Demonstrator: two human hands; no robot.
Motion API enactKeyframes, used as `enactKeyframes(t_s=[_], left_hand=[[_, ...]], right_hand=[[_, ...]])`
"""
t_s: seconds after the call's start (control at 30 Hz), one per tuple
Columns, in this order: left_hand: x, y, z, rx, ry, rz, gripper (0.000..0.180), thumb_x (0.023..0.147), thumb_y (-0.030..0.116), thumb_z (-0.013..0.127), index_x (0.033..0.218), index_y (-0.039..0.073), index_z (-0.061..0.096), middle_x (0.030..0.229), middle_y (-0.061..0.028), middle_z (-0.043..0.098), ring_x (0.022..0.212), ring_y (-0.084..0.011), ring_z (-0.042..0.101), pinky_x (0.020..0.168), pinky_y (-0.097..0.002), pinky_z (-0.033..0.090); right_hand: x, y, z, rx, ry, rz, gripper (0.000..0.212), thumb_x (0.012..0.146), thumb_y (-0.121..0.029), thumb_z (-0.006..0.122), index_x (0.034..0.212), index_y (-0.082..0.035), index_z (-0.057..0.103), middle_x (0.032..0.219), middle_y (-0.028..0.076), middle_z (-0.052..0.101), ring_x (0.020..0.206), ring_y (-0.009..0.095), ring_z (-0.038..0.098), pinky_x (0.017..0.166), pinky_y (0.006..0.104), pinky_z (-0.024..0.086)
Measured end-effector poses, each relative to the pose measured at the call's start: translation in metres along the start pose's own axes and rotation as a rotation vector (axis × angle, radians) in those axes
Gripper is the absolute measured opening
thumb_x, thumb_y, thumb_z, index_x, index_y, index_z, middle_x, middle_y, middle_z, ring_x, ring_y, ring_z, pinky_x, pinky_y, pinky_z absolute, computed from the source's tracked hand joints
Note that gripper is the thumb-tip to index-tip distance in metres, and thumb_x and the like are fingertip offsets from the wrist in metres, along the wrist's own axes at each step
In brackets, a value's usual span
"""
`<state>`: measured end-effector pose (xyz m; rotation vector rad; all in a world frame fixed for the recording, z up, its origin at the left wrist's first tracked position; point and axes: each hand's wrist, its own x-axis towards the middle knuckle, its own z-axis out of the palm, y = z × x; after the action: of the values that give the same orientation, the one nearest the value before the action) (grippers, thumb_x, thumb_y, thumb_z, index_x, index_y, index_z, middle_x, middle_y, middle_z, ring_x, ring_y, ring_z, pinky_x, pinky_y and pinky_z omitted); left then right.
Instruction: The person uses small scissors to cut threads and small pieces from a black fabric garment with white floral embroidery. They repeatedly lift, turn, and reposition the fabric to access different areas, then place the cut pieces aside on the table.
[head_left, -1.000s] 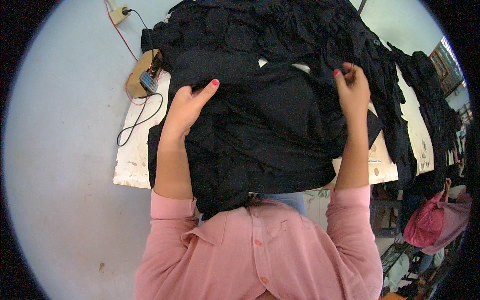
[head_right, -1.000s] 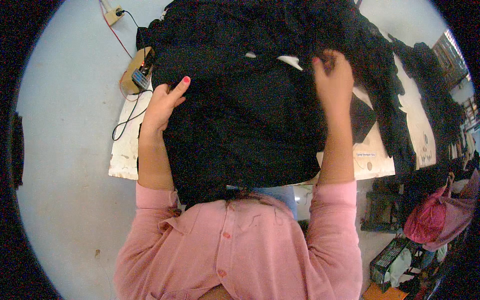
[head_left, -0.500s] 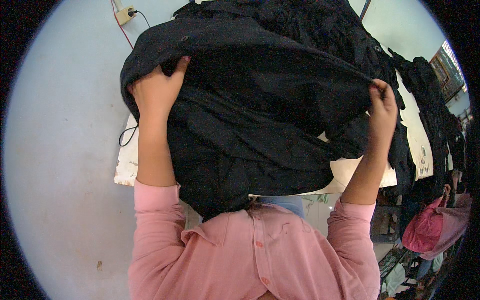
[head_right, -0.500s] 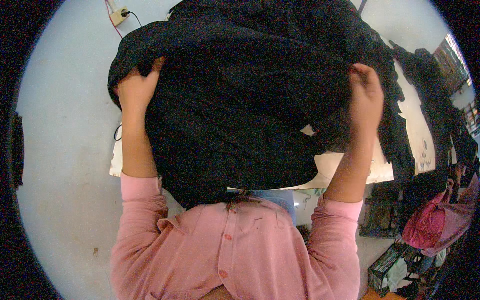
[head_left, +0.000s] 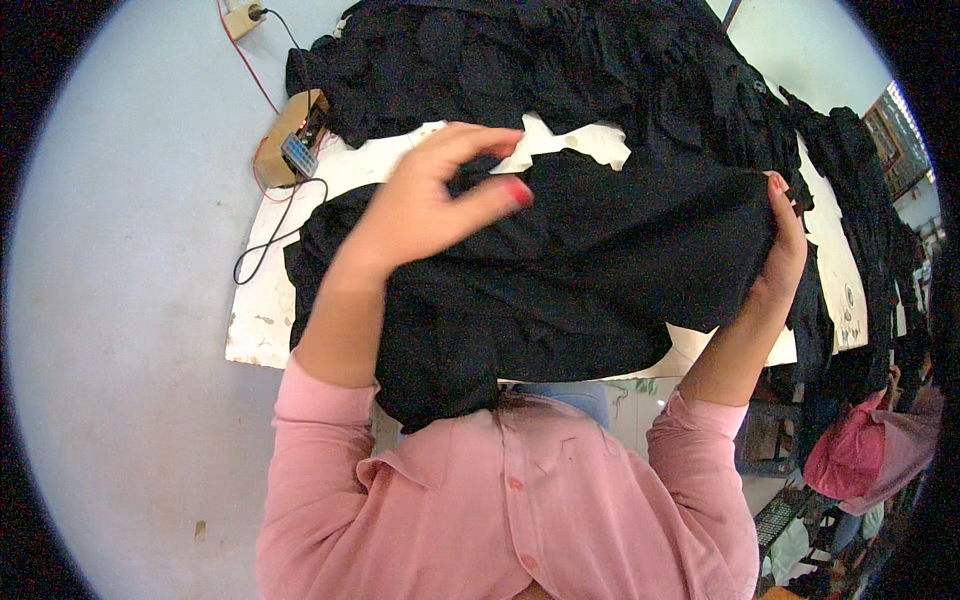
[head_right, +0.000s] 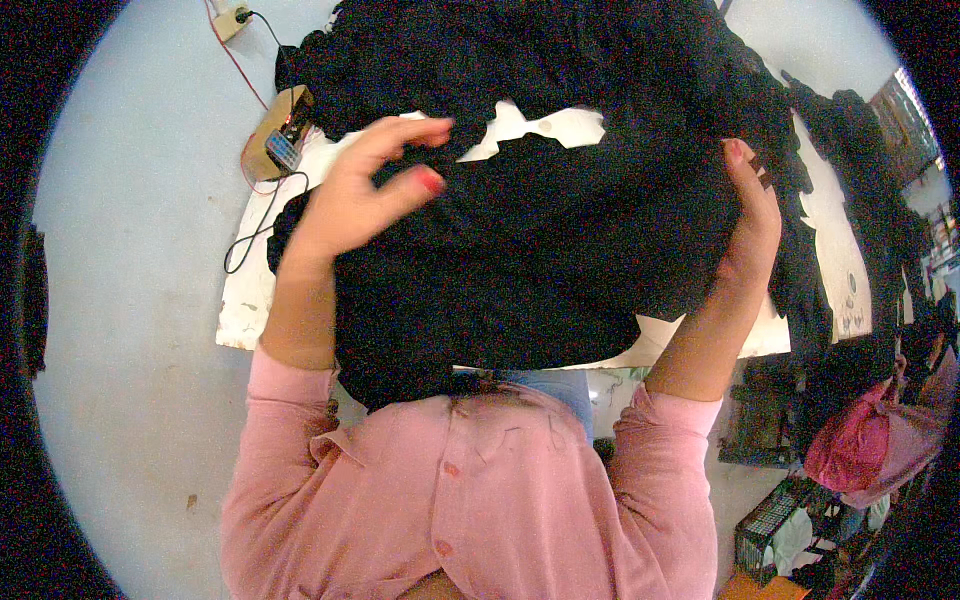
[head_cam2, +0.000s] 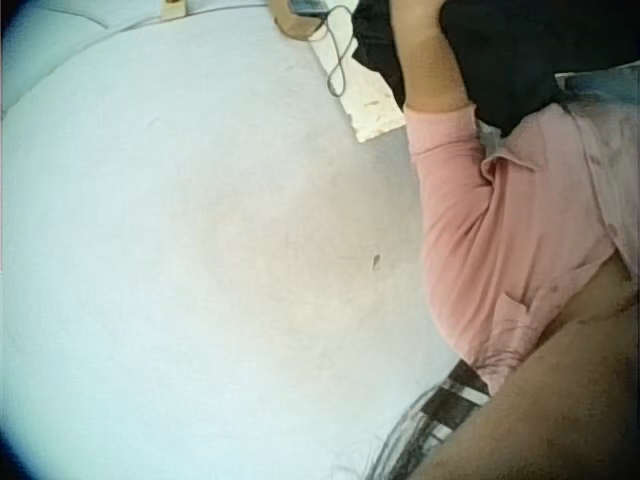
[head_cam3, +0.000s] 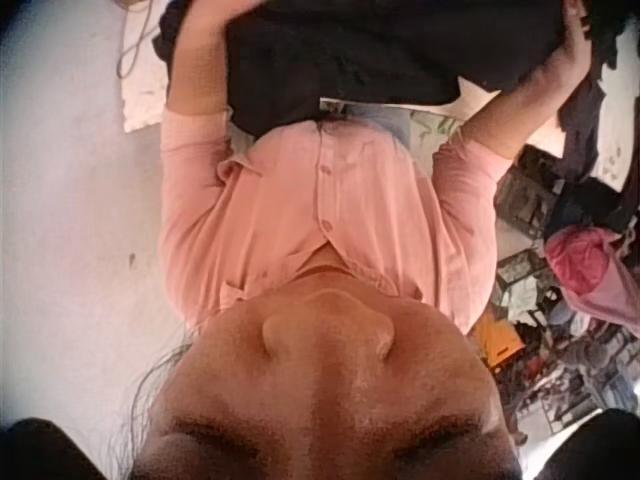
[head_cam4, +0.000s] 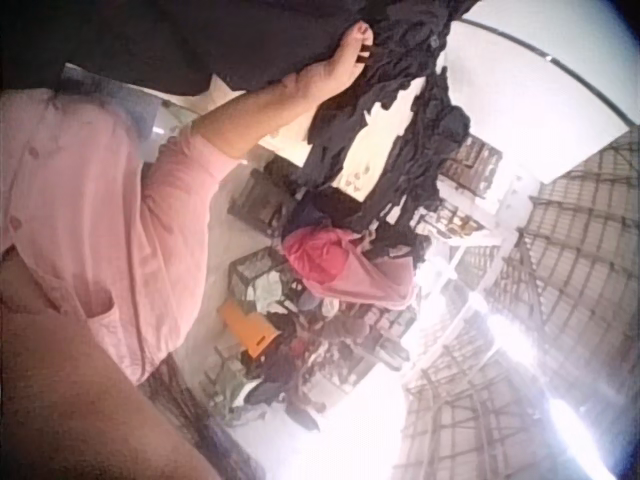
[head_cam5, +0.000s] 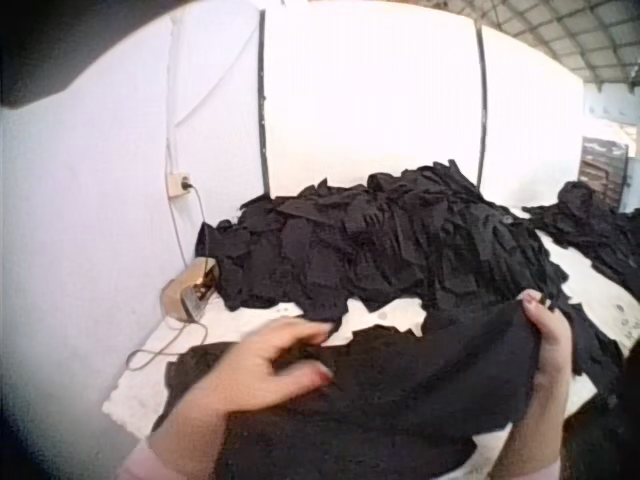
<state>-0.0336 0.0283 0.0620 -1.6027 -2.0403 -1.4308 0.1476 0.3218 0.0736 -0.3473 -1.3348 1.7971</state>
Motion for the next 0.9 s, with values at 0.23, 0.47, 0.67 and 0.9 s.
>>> enactKeyframes(t_s=[0.23, 0.47, 0.67, 0.9], left_hand=[[0.003, -0.023, 0.018, -0.450, -0.361, -0.455, 0.029, 0.090, 0.025, 0.062, 0.110, 0.005, 0.064, 0.104, -0.0027, 0.066, 0.091, -0.0136, 0.058, 0.086, -0.0249, 0.041], [-0.010, -0.006, 0.019, -0.749, 0.012, -0.787, 0.064, 0.092, 0.030, 0.058, 0.135, -0.013, 0.036, 0.140, -0.0188, 0.042, 0.132, -0.0218, 0.036, 0.110, -0.0290, 0.024], [-0.012, 0.004, 0.016, -0.708, 0.027, -0.798, 0.042, 0.093, 0.028, 0.057, 0.117, -0.006, 0.054, 0.118, -0.0089, 0.057, 0.111, -0.0135, 0.048, 0.099, -0.0256, 0.033], [-0.014, 0.005, 0.014, -0.814, -0.046, -0.701, 0.024, 0.094, 0.025, 0.055, 0.100, 0.003, 0.061, 0.097, 0.0016, 0.060, 0.090, -0.0065, 0.051, 0.085, -0.0206, 0.038]], right_hand=[[0.019, 0.012, -0.029, -0.412, 0.061, -0.153, 0.027, 0.085, -0.024, 0.067, 0.100, -0.002, 0.065, 0.098, 0.006, 0.065, 0.085, 0.017, 0.059, 0.080, 0.0288, 0.045], [-0.024, 0.047, 0.026, -1.159, 0.065, -0.590, 0.018, 0.081, -0.020, 0.069, 0.092, -0.006, 0.066, 0.089, 0.014, 0.065, 0.082, 0.030, 0.062, 0.075, 0.0371, 0.049], [-0.091, 0.064, 0.085, -0.822, -0.453, -0.536, 0.025, 0.075, -0.019, 0.076, 0.092, -0.004, 0.065, 0.080, 0.009, 0.063, 0.073, 0.022, 0.063, 0.064, 0.0291, 0.050], [-0.077, 0.066, 0.068, -0.457, -0.484, -0.048, 0.015, 0.089, -0.015, 0.063, 0.088, -0.001, 0.064, 0.073, -0.001, 0.060, 0.069, 0.006, 0.051, 0.064, 0.0215, 0.042]])
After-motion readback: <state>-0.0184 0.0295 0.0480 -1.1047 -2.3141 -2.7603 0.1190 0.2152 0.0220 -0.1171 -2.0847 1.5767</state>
